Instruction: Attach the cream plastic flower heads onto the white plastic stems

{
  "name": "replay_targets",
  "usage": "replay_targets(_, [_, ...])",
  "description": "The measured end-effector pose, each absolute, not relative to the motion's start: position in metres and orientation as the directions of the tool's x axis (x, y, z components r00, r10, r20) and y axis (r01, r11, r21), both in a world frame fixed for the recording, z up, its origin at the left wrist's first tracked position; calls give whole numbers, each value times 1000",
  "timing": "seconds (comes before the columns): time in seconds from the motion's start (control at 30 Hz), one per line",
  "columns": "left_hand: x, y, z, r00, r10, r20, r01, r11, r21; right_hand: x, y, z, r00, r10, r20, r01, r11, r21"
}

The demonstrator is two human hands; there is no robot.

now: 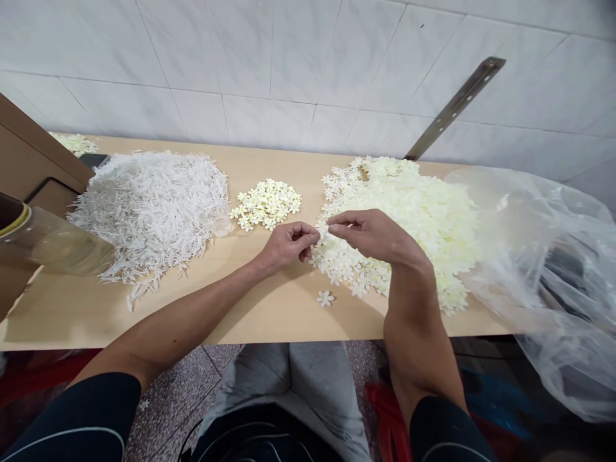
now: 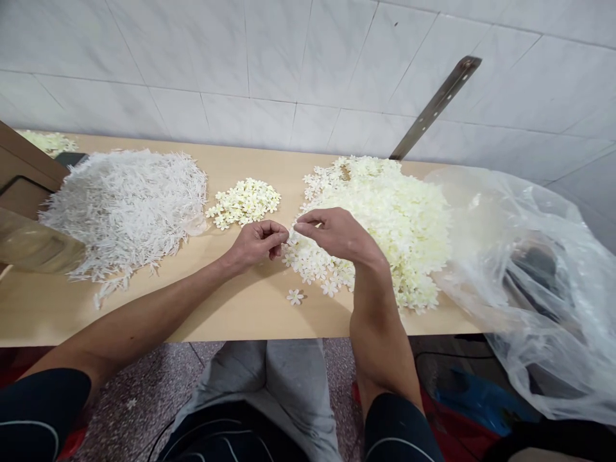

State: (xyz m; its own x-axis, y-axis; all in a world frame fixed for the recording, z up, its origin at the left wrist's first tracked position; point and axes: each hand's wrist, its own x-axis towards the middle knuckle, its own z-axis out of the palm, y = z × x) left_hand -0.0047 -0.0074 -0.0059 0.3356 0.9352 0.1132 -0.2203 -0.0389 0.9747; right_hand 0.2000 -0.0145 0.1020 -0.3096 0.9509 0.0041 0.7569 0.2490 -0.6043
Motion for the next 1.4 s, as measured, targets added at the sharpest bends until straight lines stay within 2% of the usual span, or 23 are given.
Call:
replay_targets(0.13, [-4,-8,-6,295,938,182,-211,-122,970,184,-11,94,-382,922,-61,703,247,-667])
replay_targets(0.3, [-5,-9,-3,246,943,225,-222,-171,960,182,-9,92,-329,936,-126,675,140,-724])
replay_targets(0.5, [-7,-10,3,229,942,246,-213,-198,957,182,-14,94,-278,958,-74,666,136,-733])
replay_targets(0.73, [-12,-5,-5,147,967,209,-129,-191,973,208,-38,98,-152,988,32,814,143,-563])
replay_targets(0.9, [-13,-2,-11,89,968,236,-80,-229,970,231,-63,84,-79,985,153,879,141,-455])
replay_targets(1.17, [-14,2,-16,73,962,263,-36,-261,965,233,-85,73,78,953,292,952,16,-305])
replay_targets(1.23, [-14,2,-15,72,961,267,-30,-266,964,226,-97,66,44,947,319,948,61,-312])
replay_targets(1.3, [-15,2,-14,66,960,273,-27,-272,962,215,-113,54,-53,948,315,916,172,-363])
replay_targets(1.4, [-15,2,-15,61,959,278,-24,-277,960,195,-136,32,-232,944,233,848,314,-427])
